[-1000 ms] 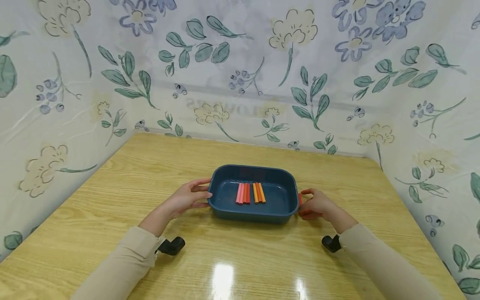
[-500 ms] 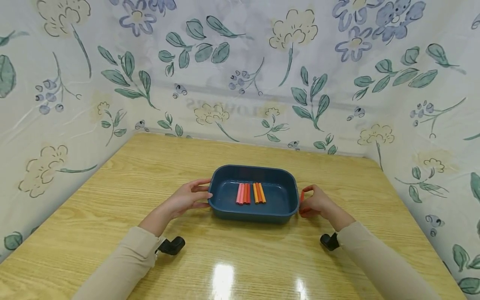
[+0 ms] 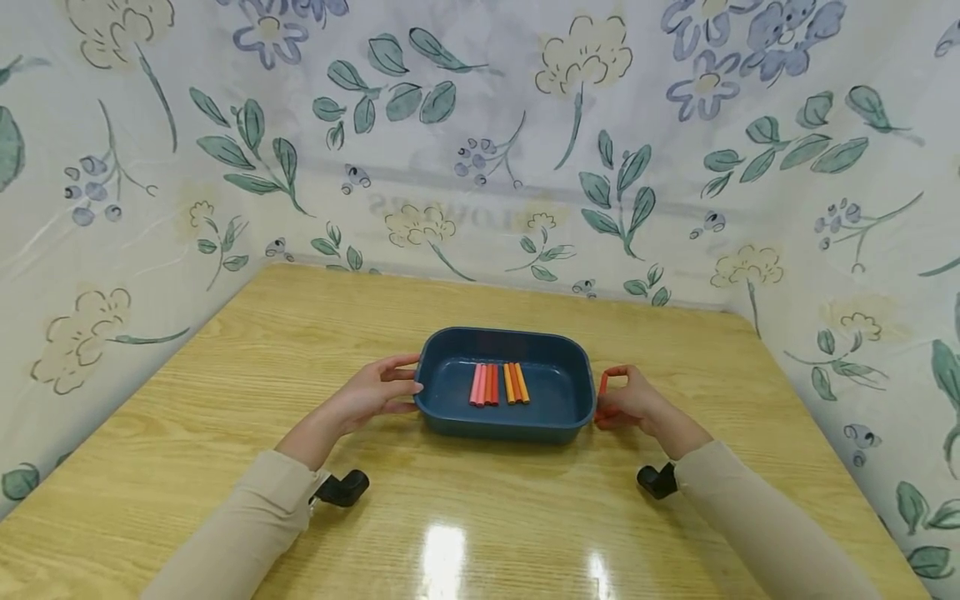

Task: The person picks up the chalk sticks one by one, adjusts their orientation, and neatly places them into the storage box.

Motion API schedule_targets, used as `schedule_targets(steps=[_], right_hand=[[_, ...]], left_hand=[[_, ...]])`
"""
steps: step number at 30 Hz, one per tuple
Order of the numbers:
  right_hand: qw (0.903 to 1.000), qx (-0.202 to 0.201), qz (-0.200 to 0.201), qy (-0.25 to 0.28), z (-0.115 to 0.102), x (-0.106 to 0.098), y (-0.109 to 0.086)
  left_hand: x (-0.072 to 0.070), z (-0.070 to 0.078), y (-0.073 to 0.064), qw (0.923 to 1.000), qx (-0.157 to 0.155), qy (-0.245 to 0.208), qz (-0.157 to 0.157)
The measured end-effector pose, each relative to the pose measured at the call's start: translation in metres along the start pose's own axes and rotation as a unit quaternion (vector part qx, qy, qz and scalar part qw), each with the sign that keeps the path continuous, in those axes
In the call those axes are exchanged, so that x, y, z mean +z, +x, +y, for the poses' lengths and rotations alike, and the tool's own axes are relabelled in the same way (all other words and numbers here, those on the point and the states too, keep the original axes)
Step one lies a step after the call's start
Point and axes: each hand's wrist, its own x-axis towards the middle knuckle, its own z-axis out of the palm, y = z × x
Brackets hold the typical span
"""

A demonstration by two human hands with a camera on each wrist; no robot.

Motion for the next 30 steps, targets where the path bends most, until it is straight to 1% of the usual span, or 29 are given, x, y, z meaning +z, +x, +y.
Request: schedule_targets(steps=[6,9,13,14,17,22,25,30], right_hand=[[0.9999,-0.001,0.009,-0.013,-0.011,-0.003,-0.003],[0.9998,0.002,0.018,-0.005,-0.020,-0.008,-0.004],[0.9997,0.000,0.018,0.014,-0.033,-0.013,-0.005],[0.9997,-0.002,0.017,0.016,-0.037,-0.013,-0.006],[0.9996,-0.013,0.013,0.022,-0.051,-0.013,-0.006],[0.9995,-0.032,0.008,0.001,-0.073,-0.004,-0.002],[0.9995,-0.029,0.004,-0.013,-0.085,0.006,0.001],[0.9986,-0.023,-0.032,-0.037,-0.101,0.022,0.006]], left_hand=[[0.001,0.002,0.000,1.0000,0.001,0.002,0.002],[0.001,0.002,-0.001,1.0000,0.002,0.002,0.001],[0.000,0.000,-0.001,1.0000,0.001,0.005,0.003],[0.000,0.000,-0.001,1.0000,-0.001,0.005,0.006],[0.000,0.000,-0.001,1.0000,0.006,0.005,0.001],[-0.001,0.003,-0.002,0.9999,0.010,0.004,-0.004],[-0.002,0.001,-0.002,1.0000,0.005,0.003,0.002],[-0.002,-0.001,-0.001,1.0000,0.007,0.003,-0.002]])
